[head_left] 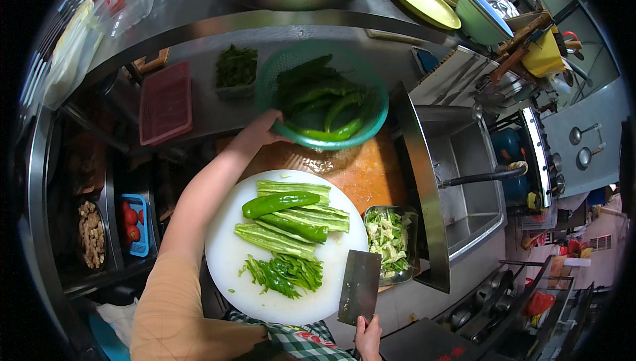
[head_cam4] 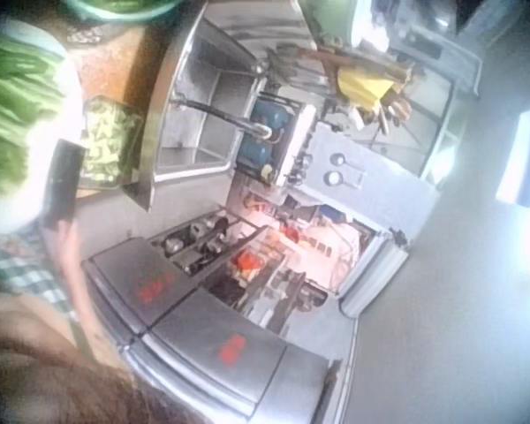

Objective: The person removes seeds and membranes from green peppers by hand, placing the scraps into a metal tray. They then use a cleaver to slice the peppers into thin strips on a white cutting board and transfer the strips into a pink basket.

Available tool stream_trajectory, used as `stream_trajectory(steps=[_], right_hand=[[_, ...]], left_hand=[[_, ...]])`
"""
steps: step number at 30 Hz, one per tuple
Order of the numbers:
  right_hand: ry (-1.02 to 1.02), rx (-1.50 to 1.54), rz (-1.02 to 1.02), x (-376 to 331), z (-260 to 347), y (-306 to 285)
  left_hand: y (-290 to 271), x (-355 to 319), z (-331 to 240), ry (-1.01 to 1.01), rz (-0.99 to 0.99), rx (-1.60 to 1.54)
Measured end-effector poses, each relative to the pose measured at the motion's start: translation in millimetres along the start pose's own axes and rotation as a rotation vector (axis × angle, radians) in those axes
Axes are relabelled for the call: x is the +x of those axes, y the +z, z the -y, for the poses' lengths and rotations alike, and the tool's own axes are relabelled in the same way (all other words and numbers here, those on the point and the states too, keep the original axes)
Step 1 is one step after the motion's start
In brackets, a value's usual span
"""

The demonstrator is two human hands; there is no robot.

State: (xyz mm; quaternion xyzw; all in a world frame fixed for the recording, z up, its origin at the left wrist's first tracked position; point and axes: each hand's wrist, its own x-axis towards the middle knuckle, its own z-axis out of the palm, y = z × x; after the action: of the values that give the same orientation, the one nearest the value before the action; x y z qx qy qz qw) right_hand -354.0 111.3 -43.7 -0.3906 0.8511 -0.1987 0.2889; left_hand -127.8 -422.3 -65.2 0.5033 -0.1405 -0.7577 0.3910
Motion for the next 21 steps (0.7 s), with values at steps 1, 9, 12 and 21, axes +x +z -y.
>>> stream_trajectory(steps=[1, 9, 12, 21], right_hand=[[-0.002, 0.022, -0.004, 2.3, 0.3, 0.2], [0.078, 0.009, 0.077, 1.4, -15.7, 3.9], [0.066, 0.050, 0.089, 4.4, -5.2, 7.3], [0.149, -0.013, 0.067, 2.7, 21.4, -3.8]], left_hand=[[10.4, 7.9, -5.0, -0.012, 0.046, -0.027], [47.9, 13.3, -14.9, 0.274, 0.046, 0.198], [-50.0, 71.8, -13.4, 0.779, -0.618, 0.941], [-232.1, -47.9, -50.4, 0.406, -0.996, 1.774]])
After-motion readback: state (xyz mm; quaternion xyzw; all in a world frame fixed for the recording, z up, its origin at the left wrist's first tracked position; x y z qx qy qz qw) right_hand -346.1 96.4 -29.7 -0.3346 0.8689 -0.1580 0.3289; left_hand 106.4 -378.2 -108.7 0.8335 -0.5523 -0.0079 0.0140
